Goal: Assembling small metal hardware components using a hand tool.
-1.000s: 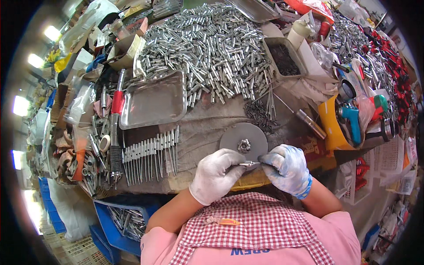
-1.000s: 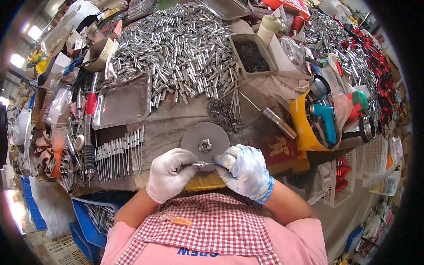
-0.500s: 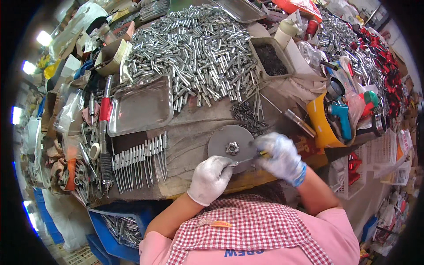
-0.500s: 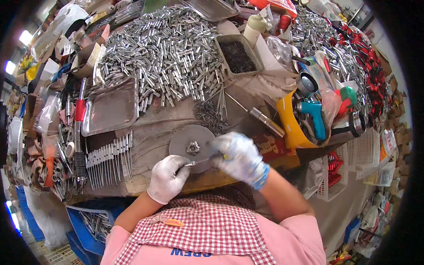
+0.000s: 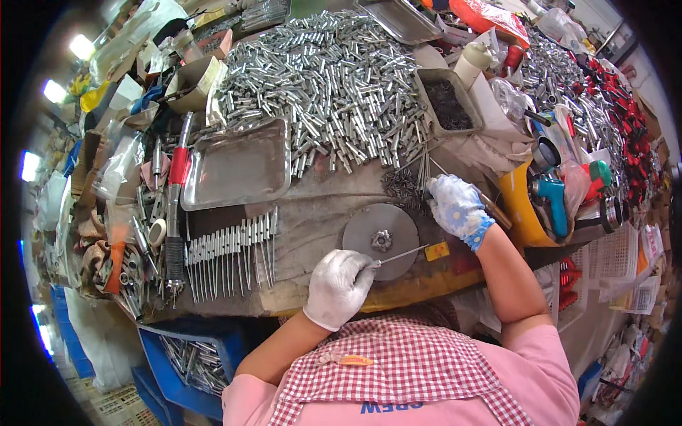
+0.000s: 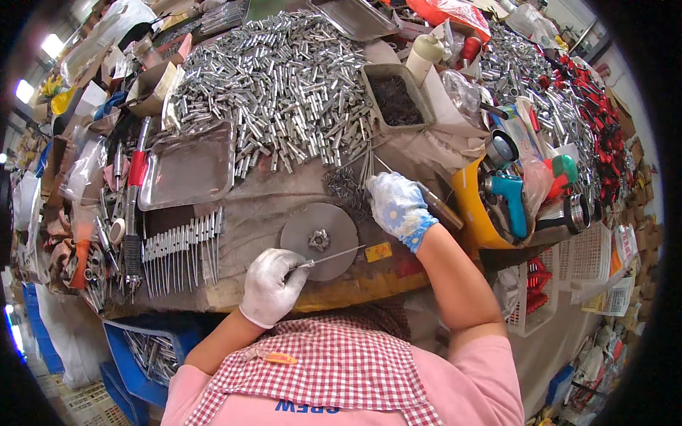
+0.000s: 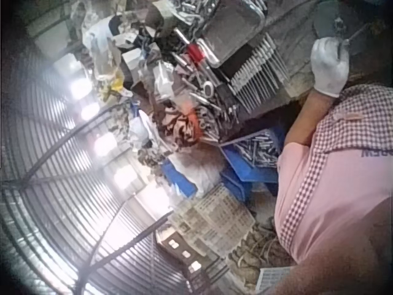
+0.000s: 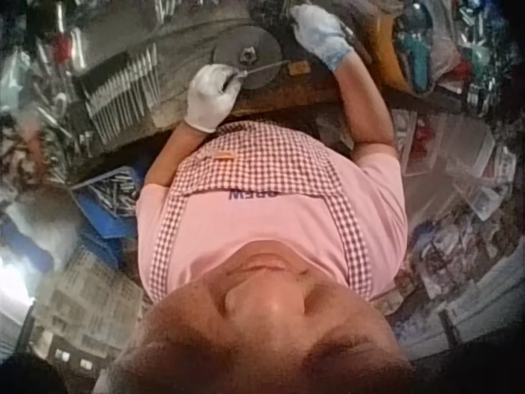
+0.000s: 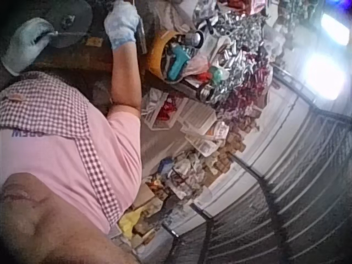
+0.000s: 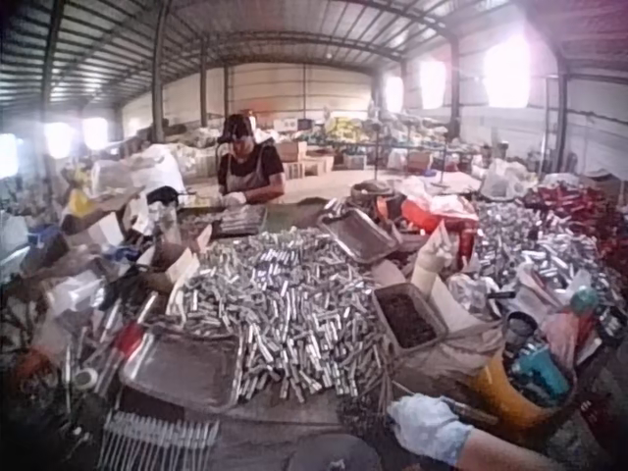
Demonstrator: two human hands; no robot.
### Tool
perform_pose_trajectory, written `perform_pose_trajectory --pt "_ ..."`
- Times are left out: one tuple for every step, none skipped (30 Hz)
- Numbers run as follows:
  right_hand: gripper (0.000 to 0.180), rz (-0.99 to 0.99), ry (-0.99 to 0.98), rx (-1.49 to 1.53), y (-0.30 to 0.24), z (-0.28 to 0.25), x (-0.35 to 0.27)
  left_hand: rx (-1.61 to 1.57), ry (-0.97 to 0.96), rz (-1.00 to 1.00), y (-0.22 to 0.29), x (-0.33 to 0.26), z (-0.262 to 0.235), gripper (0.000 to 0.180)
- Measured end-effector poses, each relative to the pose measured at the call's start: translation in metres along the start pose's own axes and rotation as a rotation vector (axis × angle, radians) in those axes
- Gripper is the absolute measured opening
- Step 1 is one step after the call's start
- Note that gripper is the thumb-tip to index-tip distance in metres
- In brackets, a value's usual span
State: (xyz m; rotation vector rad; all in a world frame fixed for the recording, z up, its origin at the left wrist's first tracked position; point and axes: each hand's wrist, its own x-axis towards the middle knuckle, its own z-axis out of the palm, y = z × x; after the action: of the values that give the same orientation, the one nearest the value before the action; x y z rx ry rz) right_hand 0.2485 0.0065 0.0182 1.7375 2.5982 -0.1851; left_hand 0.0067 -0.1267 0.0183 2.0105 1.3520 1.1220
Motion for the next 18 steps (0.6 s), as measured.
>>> perform_pose_trajectory --pt "0.016 -0.014 0.029 -0.055 0.0 0.004 0.0 0.043 0.019 0.025 -0.001 0.0 0.001 0.011" --pt "0.015 -0.028 0.057 -0.11 0.001 0.006 -0.001 0.086 0.038 0.051 -0.002 0.0 0.002 0.012" --pt "0.015 -0.027 0.053 -0.11 0.0 0.007 -0.002 0.084 0.036 0.048 -0.001 -0.001 0.004 0.012" --pt "0.013 -0.041 0.052 -0.142 0.0 0.006 -0.001 0.098 0.051 0.042 -0.001 -0.001 0.006 0.011" --pt "0.012 -0.056 0.051 -0.175 -0.002 0.005 -0.001 0.112 0.066 0.037 0.0 -0.001 0.008 0.011" --pt "0.012 -0.054 0.051 -0.176 -0.005 0.003 -0.001 0.11 0.065 0.038 0.0 0.0 0.009 0.011" --pt "0.012 -0.071 0.014 -0.254 -0.012 0.0 -0.001 0.119 0.072 0.044 0.0 0.0 0.01 0.011" --pt "0.012 -0.089 -0.022 -0.333 -0.015 -0.003 -0.002 0.129 0.079 0.051 0.0 -0.001 0.011 0.011" --pt "0.011 -0.121 0.005 -0.328 -0.011 0.003 -0.001 0.127 0.079 0.052 0.0 -0.001 0.012 0.011" --pt "0.011 -0.125 0.006 -0.329 -0.009 0.003 -0.002 0.135 0.088 0.051 -0.001 -0.001 0.012 0.011" --pt "0.008 -0.108 0.053 -0.22 -0.007 0.003 -0.002 0.144 0.097 0.049 -0.001 -0.002 0.013 0.012" --pt "0.008 -0.09 0.098 -0.111 -0.004 0.003 -0.004 0.144 0.101 0.047 -0.002 -0.002 0.013 0.012" --pt "0.006 -0.046 0.122 -0.04 -0.004 -0.003 -0.007 0.16 0.095 0.051 -0.004 -0.002 0.014 0.012" --pt "0.006 -0.062 0.116 -0.037 -0.006 -0.01 -0.012 0.181 0.089 0.049 -0.004 -0.005 0.014 0.013" --pt "0.006 -0.025 0.146 0.08 -0.007 -0.016 -0.017 0.187 0.096 0.035 -0.003 -0.005 0.015 0.013" --pt "0.008 0.021 0.176 0.2 -0.008 -0.019 -0.024 0.198 0.078 0.036 -0.002 -0.004 0.015 0.013" --pt "0.013 -0.03 0.242 0.282 -0.009 -0.019 -0.031 0.209 0.06 0.037 -0.002 -0.003 0.015 0.013" --pt "0.013 -0.034 0.236 0.288 -0.014 -0.021 -0.037 0.213 0.058 0.029 -0.003 -0.005 0.015 0.013"
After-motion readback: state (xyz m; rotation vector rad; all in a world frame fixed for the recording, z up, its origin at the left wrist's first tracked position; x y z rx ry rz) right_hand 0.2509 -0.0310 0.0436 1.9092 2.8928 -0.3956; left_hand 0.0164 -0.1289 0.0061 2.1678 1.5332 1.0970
